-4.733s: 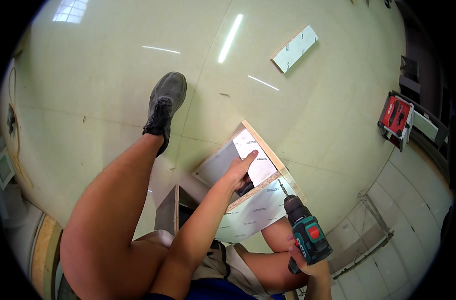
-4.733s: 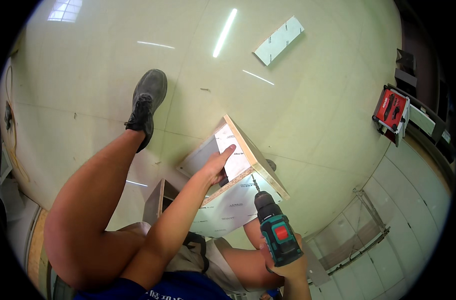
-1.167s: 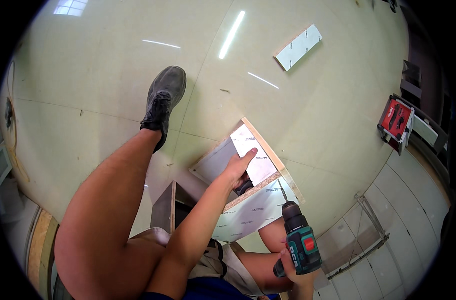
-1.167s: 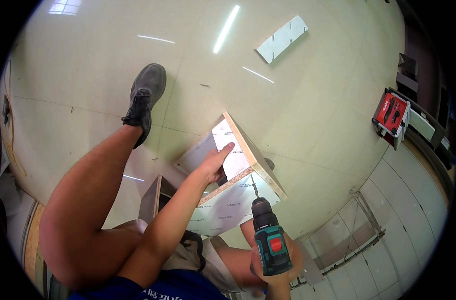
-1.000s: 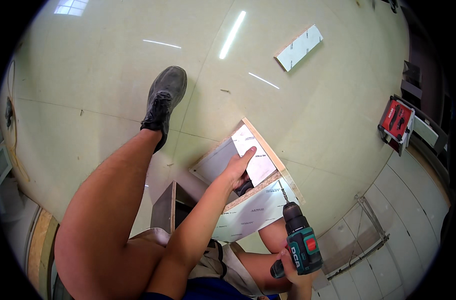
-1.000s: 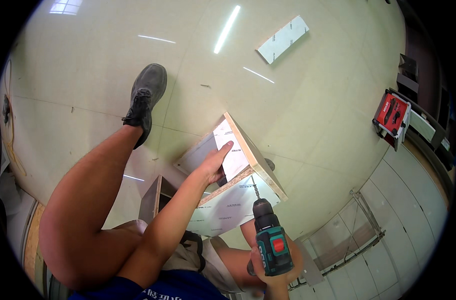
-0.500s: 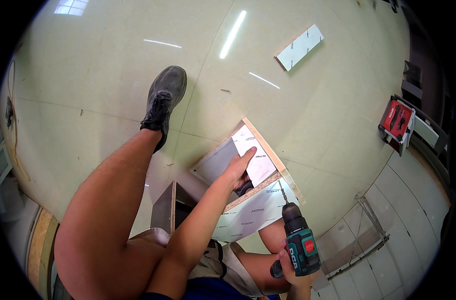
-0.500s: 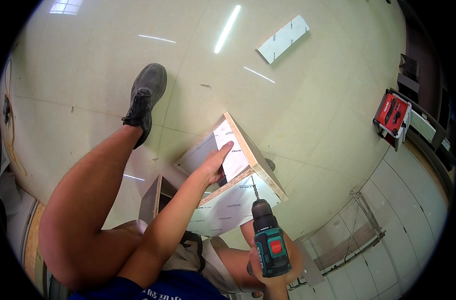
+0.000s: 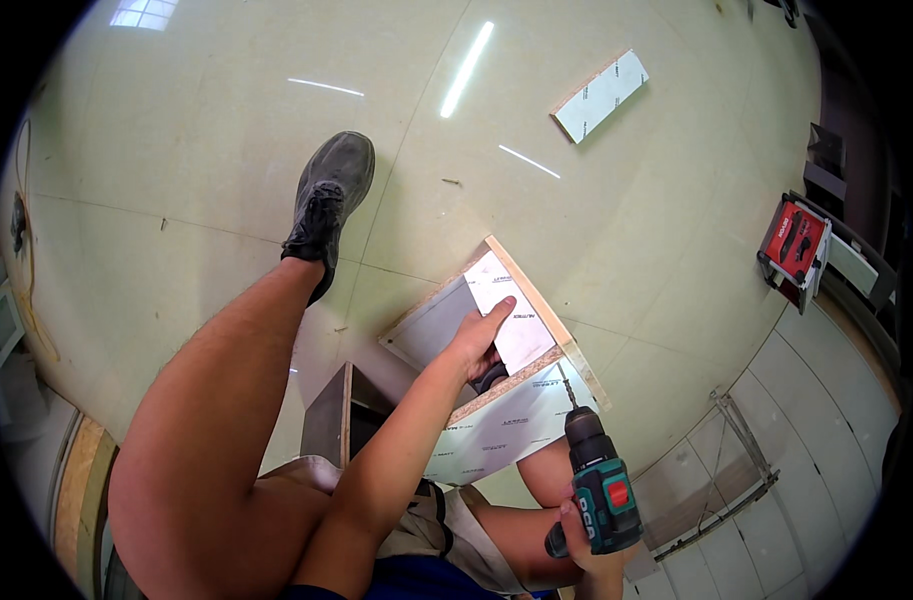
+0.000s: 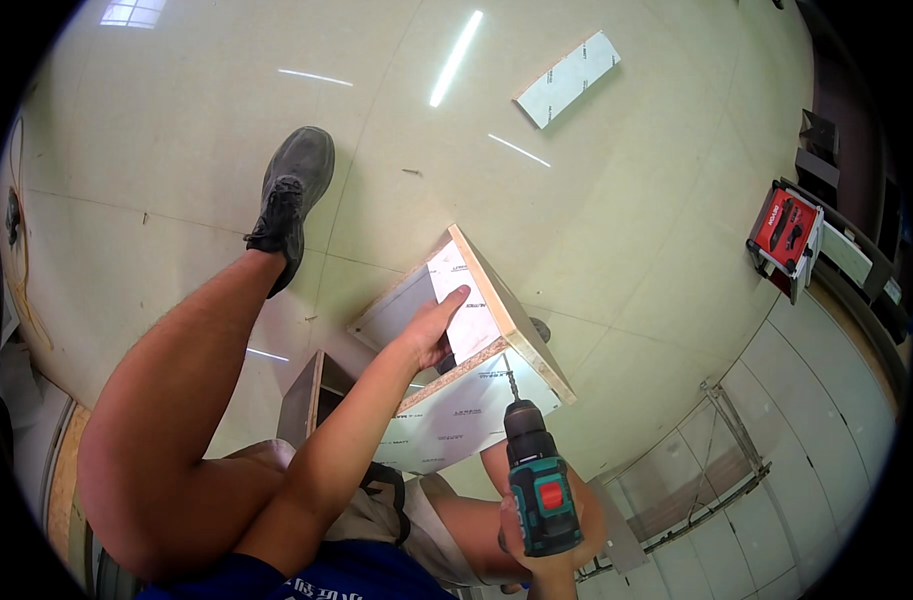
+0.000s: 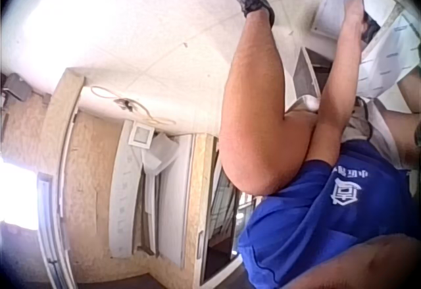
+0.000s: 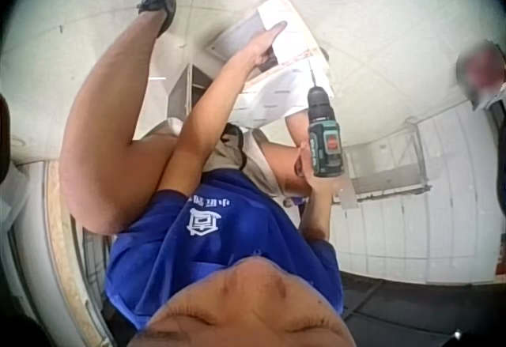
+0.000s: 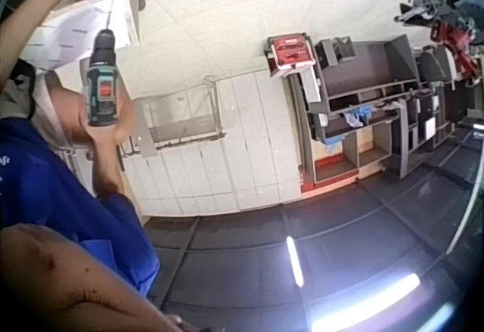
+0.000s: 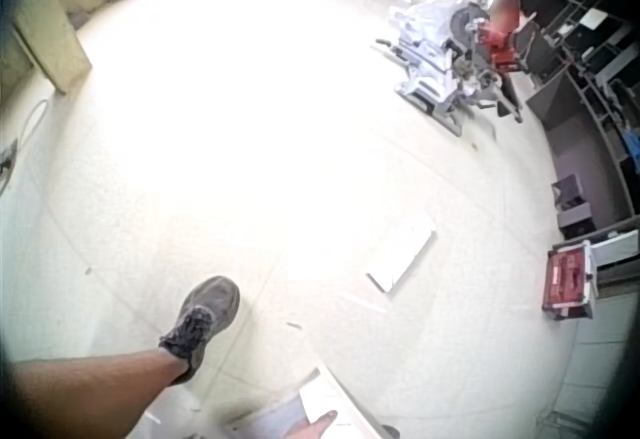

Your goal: The person assembles a small wooden box by driving screws into its corners using a cordless drill. They hold the box between their legs, rotate it to access different sides, and secure the panels together.

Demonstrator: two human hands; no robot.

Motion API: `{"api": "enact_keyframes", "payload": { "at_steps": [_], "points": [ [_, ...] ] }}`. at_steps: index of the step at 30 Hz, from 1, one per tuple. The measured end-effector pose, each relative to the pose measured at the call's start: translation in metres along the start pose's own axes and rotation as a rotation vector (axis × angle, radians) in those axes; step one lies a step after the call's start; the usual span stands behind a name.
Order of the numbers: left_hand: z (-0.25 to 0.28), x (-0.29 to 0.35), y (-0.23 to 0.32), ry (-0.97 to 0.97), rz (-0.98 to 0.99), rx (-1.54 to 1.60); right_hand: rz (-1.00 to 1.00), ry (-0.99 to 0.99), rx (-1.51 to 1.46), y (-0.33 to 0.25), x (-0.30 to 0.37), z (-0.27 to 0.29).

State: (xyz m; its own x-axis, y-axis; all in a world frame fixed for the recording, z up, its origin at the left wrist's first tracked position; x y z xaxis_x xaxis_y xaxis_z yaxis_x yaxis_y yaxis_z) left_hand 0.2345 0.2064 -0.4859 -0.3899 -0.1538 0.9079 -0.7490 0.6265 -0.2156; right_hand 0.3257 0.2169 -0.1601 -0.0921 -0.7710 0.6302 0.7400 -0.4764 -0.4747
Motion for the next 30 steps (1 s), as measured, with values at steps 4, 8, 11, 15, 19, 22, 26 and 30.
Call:
{"api": "enact_keyframes", "payload": {
  "at_steps": [4, 8, 11, 15, 19, 22, 26, 30],
  "points": [
    [0.001, -0.002, -0.001, 0.006, -0.004, 0.052, 0.061, -0.004, 0.163, -0.001, -0.002, 0.003],
    [0.0, 0.002, 0.001, 0.008, 0.008, -0.02, 0.129, 0.017, 0.3, -0.015, -0.006, 0.003],
    [-0.001, 0.003, 0.002, 0.007, 0.009, -0.016, 0.151, 0.059, 0.313, -0.032, -0.012, 0.0],
    [-0.001, 0.003, 0.001, 0.0, 0.007, -0.006, 0.182, 0.049, 0.328, -0.028, -0.011, -0.002],
    [0.001, -0.002, -0.001, -0.01, 0.008, -0.017, 0.178, 0.045, 0.368, -0.038, -0.012, -0.003],
    [0.004, -0.009, -0.002, 0.012, 0.002, 0.012, 0.271, 0.059, 0.378, -0.043, -0.009, 0.0],
    [0.005, -0.011, -0.002, 0.013, 0.009, 0.059, 0.206, 0.067, 0.289, -0.03, 0.005, 0.009],
    [0.002, -0.008, -0.001, 0.029, 0.006, 0.02, 0.176, 0.029, 0.241, -0.021, 0.007, 0.01]
  ]
}}
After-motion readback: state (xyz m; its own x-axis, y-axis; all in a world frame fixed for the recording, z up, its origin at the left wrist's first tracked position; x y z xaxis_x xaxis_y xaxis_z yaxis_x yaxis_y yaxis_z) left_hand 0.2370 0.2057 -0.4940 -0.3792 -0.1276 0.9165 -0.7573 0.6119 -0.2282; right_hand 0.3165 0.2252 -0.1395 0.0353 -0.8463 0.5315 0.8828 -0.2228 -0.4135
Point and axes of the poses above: each hand's wrist, its own x-axis away from the middle knuckle, its own z-axis out of the back of the hand, y = z × x, the point moved 7 cm from there along -x, towards the middle knuckle, and after that the axes turned 8 degrees about y, right-handed, at the moved point
